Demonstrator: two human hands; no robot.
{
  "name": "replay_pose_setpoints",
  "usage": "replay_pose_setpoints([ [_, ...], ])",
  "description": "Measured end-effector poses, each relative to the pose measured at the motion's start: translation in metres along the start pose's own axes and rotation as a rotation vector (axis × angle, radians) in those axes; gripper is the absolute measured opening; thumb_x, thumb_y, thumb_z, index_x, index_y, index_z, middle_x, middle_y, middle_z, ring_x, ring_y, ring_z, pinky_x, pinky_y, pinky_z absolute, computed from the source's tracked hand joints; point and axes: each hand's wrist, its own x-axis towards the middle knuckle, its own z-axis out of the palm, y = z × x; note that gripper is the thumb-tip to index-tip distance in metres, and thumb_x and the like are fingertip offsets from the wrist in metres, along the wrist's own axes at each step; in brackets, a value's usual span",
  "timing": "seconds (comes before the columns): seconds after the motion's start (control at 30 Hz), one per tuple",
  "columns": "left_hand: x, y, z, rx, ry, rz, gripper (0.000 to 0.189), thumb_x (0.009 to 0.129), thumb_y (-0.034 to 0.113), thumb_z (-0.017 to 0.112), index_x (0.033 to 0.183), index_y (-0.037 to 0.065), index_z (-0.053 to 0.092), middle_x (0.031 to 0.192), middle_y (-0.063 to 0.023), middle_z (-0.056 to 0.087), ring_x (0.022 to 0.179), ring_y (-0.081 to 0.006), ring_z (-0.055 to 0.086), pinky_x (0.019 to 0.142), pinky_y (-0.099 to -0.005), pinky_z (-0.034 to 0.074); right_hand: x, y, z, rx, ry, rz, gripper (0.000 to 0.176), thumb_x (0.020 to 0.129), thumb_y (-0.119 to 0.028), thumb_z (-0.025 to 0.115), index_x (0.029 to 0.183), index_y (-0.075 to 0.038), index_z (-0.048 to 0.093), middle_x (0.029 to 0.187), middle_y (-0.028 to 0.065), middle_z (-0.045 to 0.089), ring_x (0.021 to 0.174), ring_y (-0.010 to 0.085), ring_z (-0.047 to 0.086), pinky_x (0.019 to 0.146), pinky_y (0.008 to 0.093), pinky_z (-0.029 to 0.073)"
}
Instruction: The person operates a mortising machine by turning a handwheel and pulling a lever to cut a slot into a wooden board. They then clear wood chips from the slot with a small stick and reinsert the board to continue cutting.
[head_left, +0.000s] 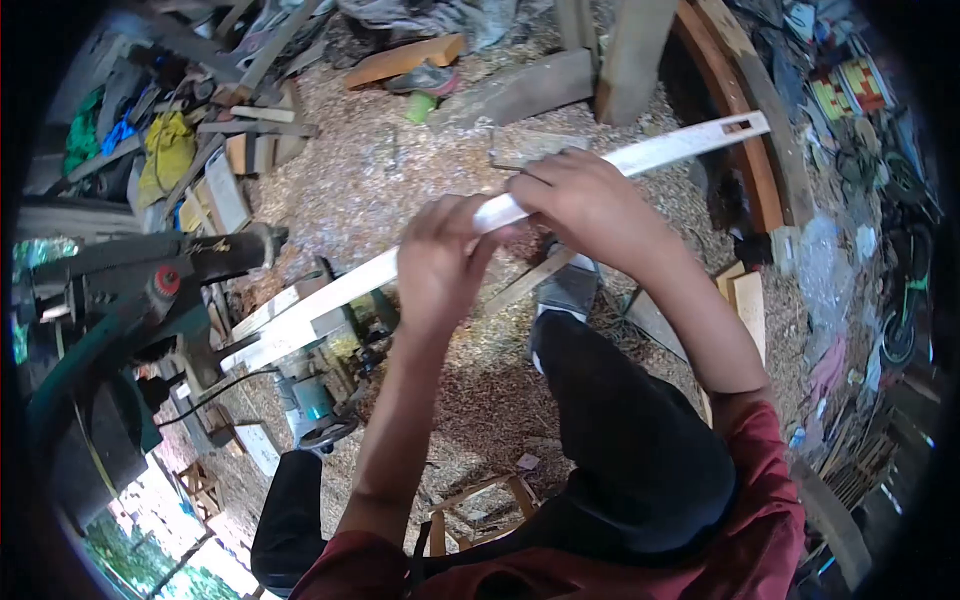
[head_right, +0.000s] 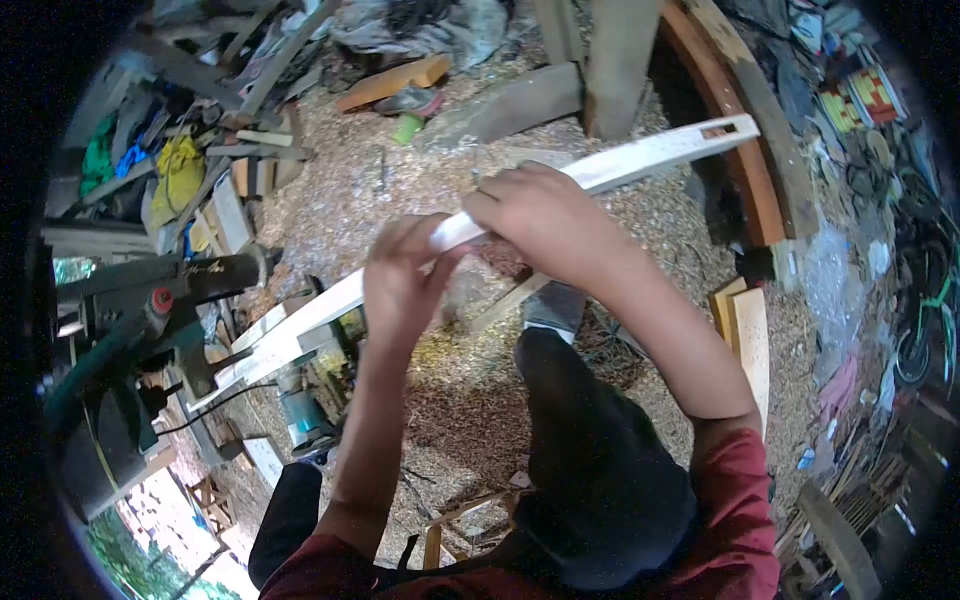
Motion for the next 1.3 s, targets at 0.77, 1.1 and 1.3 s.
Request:
replay_pose_setpoints([
  [0.77,0.068,0.073,0.103,-0.014,0.004,0.096,0.035,0.091,0.032,0.083,0.112,0.004,0.075,0.102,-0.0130,0.072,0.091,-0.0374,0.070,0.081,-0.0472,0.054,-0.088,0.110,-0.073,-0.035,-0.037,0.170,0.027,0.082,-0.007,0.081,0.107,-0.010,0.071,0.098,0.0100,0.071,0.103,0.0351,0.069,0.095,0.0469,0.053],
  [1.1,0.077,0.080,0.125,0.027,-0.066,0.059,0.034,0.090,0.028,0.083,0.114,0.005,0.073,0.102,-0.0135,0.071,0.096,-0.0389,0.069,0.082,-0.0498,0.054,-0.105,0.128,-0.061,0.002,0.007,0.207,0.033,0.079,-0.004,0.081,0.111,-0.009,0.071,0.102,0.0124,0.072,0.102,0.0385,0.069,0.091,0.0496,0.053],
  [1.3,0.037,0.059,0.074,-0.219,0.090,0.068,0.039,0.091,0.011,0.077,0.128,0.003,0.065,0.124,-0.0166,0.065,0.118,-0.0404,0.062,0.101,-0.0512,0.049,-0.082,0.082,-0.055,-0.075,-0.016,0.162,0.064,0.075,-0.005,0.086,0.135,-0.010,0.066,0.134,0.0157,0.065,0.131,0.0396,0.060,0.122,0.0549,0.040],
])
